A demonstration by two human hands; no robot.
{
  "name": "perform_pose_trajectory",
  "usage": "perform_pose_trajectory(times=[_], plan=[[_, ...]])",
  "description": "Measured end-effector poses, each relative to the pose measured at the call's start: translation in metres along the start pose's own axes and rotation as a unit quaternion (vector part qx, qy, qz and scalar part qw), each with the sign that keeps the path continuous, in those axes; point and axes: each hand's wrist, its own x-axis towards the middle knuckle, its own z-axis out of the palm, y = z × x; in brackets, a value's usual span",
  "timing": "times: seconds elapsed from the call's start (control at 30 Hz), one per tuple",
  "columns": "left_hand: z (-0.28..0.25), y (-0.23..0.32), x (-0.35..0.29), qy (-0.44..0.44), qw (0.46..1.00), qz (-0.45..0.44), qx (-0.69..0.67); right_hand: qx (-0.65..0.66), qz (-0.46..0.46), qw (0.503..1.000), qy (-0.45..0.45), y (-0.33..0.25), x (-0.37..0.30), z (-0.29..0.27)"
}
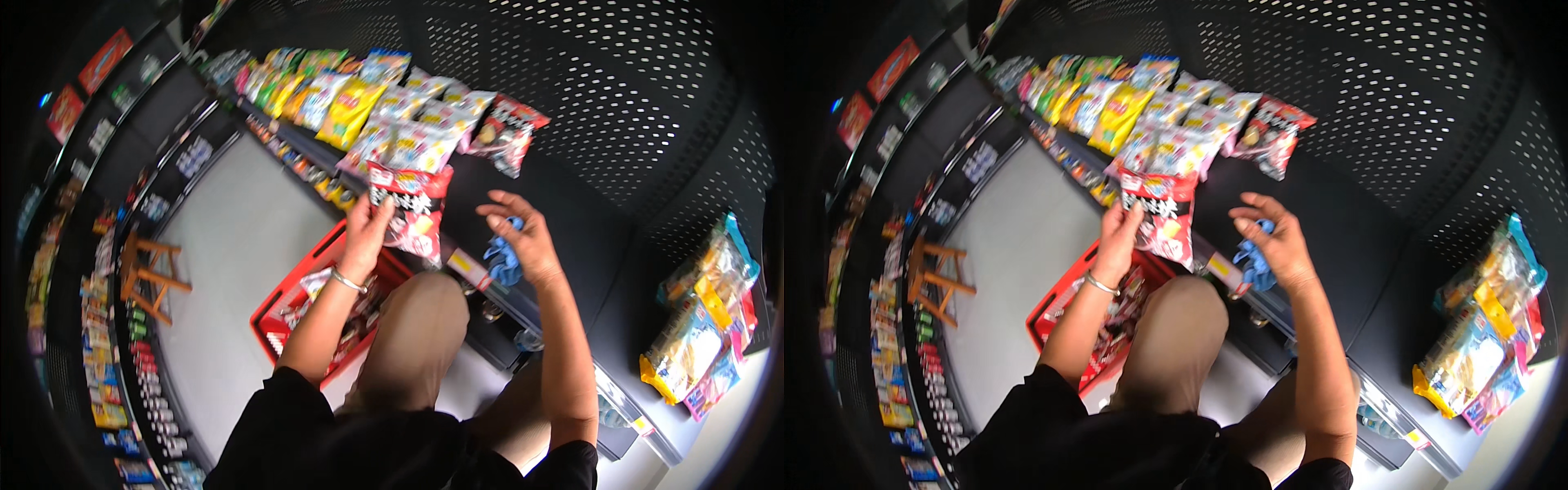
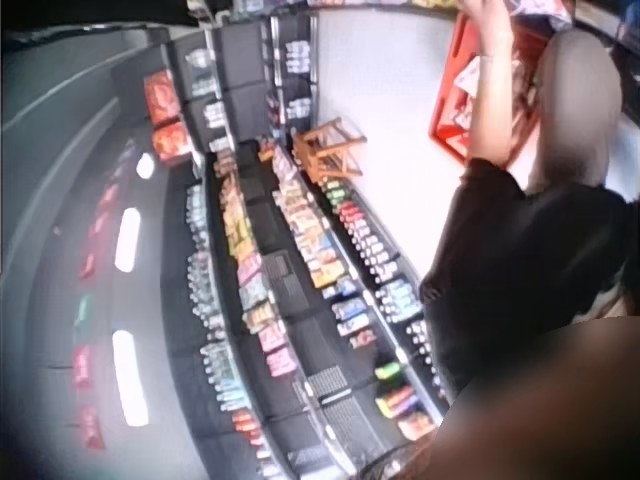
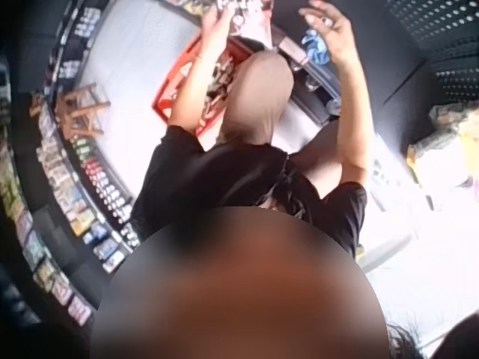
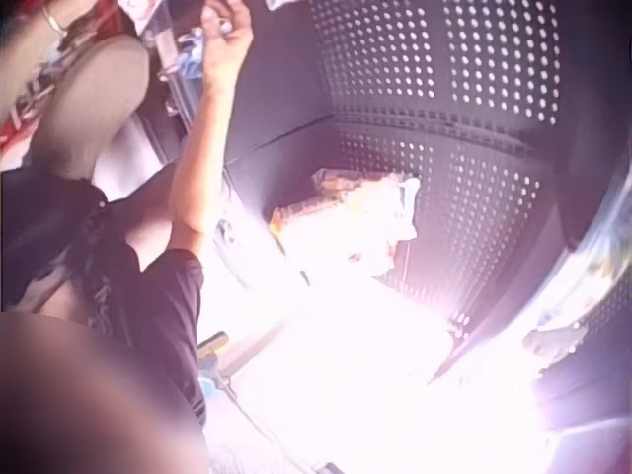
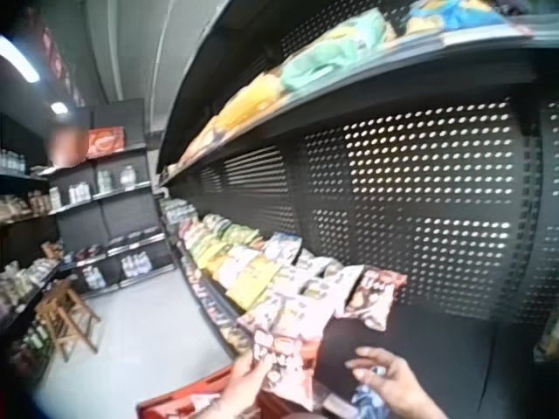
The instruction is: The person walks through a grocery store aisle carrying a red basket and a blue cloth. They kneel down to wipe the shelf surface and then systematically pick up various snack packages from the basket to place them onto the shelf, arranging them in rows.
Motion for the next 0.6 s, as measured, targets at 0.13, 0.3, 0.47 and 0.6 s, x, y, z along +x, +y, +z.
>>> perform_pose_trajectory(times=[0.13, 0.3, 0.47, 0.6], plan=[[-0.076, 0.009, -0.032, 0.157, 0.982, -0.048, 0.094, -0.011, 0.035, 0.999, 0.017, 0.005, -0.002, -0.001], [-0.138, -0.019, -0.051, 0.28, 0.958, -0.057, 0.025, -0.013, 0.04, 0.999, 0.019, 0.011, -0.001, -0.002], [-0.195, -0.105, -0.059, 0.315, 0.886, -0.24, 0.242, -0.011, 0.039, 0.999, 0.032, 0.007, -0.002, -0.001], [-0.199, -0.14, -0.074, 0.356, 0.899, -0.165, 0.193, -0.018, 0.041, 0.998, 0.041, 0.007, -0.002, -0.005]])
